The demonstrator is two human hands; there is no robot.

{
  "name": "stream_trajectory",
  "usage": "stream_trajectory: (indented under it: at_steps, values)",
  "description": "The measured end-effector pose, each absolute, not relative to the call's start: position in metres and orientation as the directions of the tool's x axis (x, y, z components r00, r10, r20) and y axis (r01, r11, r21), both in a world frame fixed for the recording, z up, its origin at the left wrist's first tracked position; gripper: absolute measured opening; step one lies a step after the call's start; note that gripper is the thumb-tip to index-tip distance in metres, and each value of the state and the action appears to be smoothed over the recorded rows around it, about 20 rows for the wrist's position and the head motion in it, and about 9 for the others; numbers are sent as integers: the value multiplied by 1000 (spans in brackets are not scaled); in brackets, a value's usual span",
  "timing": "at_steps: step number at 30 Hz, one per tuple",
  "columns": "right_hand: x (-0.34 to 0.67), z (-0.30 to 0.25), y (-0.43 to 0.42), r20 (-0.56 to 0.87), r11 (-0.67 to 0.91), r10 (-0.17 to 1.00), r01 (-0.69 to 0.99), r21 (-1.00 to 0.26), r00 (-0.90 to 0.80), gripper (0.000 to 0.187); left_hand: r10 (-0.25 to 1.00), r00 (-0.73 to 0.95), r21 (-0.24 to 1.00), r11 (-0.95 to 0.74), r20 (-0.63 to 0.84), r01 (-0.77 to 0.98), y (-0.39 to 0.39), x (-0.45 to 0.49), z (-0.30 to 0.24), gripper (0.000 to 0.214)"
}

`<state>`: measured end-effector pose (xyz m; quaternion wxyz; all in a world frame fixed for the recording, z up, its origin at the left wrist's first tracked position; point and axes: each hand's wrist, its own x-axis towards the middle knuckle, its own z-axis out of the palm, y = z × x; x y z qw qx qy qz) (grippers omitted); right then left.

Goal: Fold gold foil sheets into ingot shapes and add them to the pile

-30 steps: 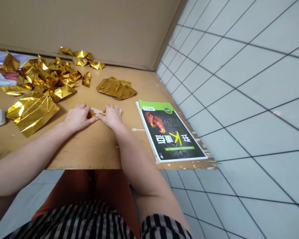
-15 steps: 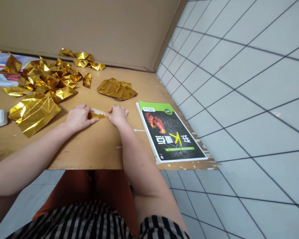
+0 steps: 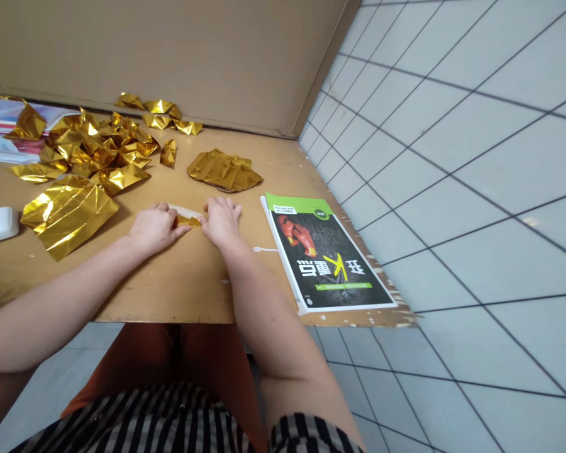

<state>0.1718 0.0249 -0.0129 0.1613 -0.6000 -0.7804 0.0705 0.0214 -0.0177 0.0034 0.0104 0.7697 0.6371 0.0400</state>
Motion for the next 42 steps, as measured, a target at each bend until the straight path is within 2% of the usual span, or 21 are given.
stream_trajectory:
  at_steps: [4,15,25,32,42]
  values:
    - [164,-17,22,172,333,941,887,-319,-292,11,983,173,52,-177,67,983,-16,20,3,40]
    - [164,-16,29,74,206,979,897,-392,-192,10,969,233,98,-240,83,966,-6,6,1,36]
    - [167,-16,34,60,218,975,893,-394,-212,16,947,268,313,-313,179,897,23,-23,-18,30]
    - [165,-14,34,41,211,976,902,-376,-212,19,962,156,443,-243,223,863,36,-35,-30,25]
    - [169,-14,36,47,237,970,884,-402,-239,18,987,86,553,-146,134,820,43,-35,-30,24]
